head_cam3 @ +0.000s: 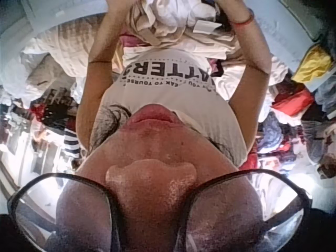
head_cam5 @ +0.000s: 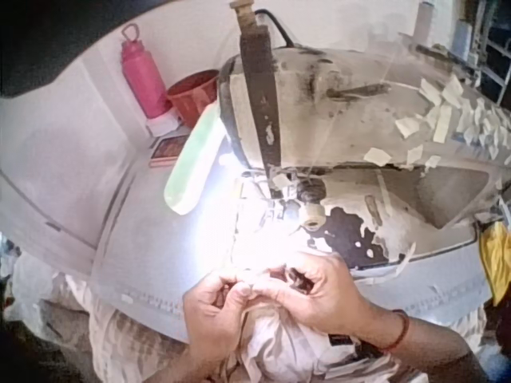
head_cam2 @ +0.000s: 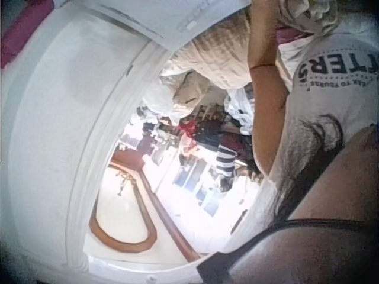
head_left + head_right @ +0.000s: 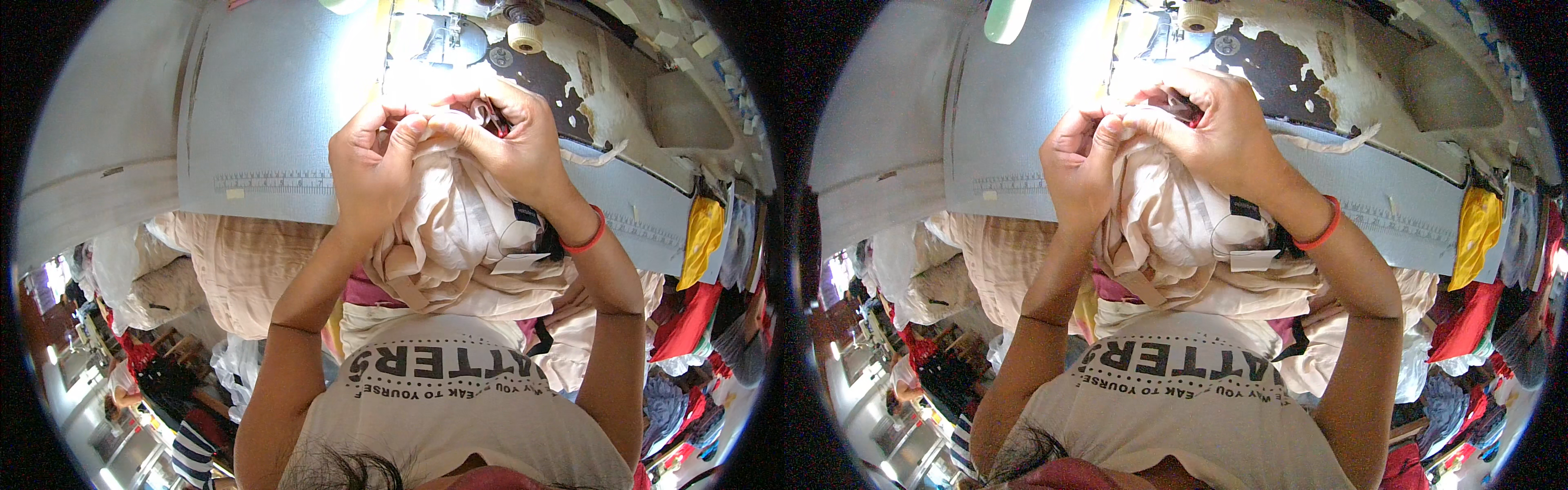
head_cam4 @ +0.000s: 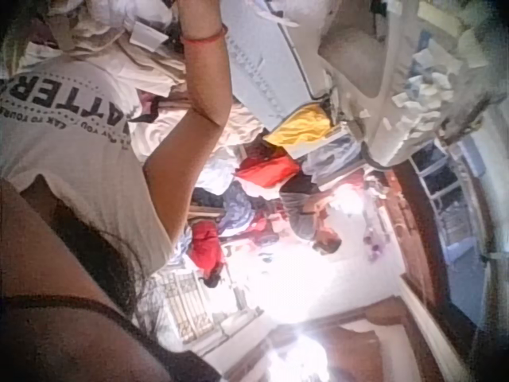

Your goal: The person sews fabric using a sewing machine, guiding the cloth through the needle area with both hands and occasionally using snips to trim thread.

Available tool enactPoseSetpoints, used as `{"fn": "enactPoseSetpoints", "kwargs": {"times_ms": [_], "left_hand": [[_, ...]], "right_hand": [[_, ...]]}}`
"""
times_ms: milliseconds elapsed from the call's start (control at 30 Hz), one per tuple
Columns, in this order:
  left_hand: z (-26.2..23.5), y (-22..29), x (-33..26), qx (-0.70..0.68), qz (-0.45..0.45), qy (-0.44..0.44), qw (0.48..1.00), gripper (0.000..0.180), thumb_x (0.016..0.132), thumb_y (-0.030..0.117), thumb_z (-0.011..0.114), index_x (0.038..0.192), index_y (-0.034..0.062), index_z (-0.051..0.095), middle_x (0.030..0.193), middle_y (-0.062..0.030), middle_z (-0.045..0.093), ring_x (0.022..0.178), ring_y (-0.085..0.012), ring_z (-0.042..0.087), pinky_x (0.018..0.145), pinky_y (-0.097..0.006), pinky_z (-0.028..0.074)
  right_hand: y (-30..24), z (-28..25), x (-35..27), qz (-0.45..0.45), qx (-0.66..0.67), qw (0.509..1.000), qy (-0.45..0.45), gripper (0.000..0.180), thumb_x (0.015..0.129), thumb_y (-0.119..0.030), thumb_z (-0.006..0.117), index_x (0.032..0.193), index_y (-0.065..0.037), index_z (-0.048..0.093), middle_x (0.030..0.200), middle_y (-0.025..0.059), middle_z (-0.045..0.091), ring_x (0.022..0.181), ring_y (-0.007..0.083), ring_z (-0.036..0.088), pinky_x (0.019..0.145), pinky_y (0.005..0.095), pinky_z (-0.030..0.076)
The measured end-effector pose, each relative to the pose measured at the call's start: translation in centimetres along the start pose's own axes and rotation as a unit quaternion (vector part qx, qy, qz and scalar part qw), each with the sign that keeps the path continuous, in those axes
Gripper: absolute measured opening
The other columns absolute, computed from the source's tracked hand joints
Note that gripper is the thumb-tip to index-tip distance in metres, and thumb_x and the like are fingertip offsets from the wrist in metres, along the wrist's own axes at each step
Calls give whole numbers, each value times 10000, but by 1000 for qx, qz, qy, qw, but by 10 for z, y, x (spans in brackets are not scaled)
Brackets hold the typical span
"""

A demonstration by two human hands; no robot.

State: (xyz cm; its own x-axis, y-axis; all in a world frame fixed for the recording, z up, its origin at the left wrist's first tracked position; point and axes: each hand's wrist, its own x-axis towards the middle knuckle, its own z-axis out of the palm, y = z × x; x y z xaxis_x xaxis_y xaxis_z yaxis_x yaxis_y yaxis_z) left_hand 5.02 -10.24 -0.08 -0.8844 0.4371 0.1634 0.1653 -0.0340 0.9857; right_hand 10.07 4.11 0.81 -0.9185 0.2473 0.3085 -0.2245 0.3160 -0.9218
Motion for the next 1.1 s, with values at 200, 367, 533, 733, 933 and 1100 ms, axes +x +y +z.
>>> {"fn": "enactPoseSetpoints", "kwargs": {"times_ms": [200, 367, 533, 733, 933, 1100], "left_hand": [[-5, -5, 4, 3, -31, -21, 999, 81, 803, 61, 589, 820, -18, 588, 730, -43, 592, 680, -74, 547, 601, -205, 432], [-4, -3, 3, 39, -4, -3, 999, 100, 763, 32, 626, 853, -11, 613, 772, -58, 602, 708, -91, 571, 635, -219, 461], [-3, -2, 0, 62, 22, 6, 998, 165, 729, 14, 653, 892, 7, 630, 817, -64, 614, 756, -102, 581, 672, -223, 470], [-4, 4, 4, 119, 32, 3, 992, 125, 713, 38, 669, 836, 26, 651, 777, -54, 622, 723, -108, 573, 659, -230, 443], [-4, 5, 5, 117, 29, 4, 993, 139, 695, 57, 689, 827, 32, 656, 763, -64, 629, 692, -134, 579, 653, -242, 442], [-6, 6, 8, 173, 91, -4, 981, 127, 694, 71, 694, 810, 38, 655, 748, -65, 625, 670, -147, 571, 627, -248, 440]], "right_hand": [[-3, -4, 1, 2, -16, 999, -29, 159, 737, -155, 672, 790, -11, 630, 639, 55, 598, 545, 68, 497, 506, 222, 392], [4, -8, 2, 72, 30, 993, -86, 99, 785, -81, 630, 804, -7, 567, 719, -6, 563, 660, 28, 489, 601, 173, 398], [12, -7, 6, 75, 132, 985, -79, 97, 780, -111, 632, 762, -33, 577, 667, -45, 527, 605, 8, 428, 540, 169, 350], [13, -6, 7, 73, 169, 980, -82, 87, 778, -100, 636, 741, -37, 588, 670, -53, 544, 597, 0, 419, 520, 165, 338], [12, -6, 7, 54, 142, 985, -83, 86, 771, -94, 648, 740, -38, 591, 659, -60, 529, 590, 2, 410, 519, 167, 335], [14, -6, 6, 50, 109, 990, -68, 101, 752, -104, 665, 735, -37, 592, 646, -57, 522, 584, 6, 404, 512, 170, 328]]}}
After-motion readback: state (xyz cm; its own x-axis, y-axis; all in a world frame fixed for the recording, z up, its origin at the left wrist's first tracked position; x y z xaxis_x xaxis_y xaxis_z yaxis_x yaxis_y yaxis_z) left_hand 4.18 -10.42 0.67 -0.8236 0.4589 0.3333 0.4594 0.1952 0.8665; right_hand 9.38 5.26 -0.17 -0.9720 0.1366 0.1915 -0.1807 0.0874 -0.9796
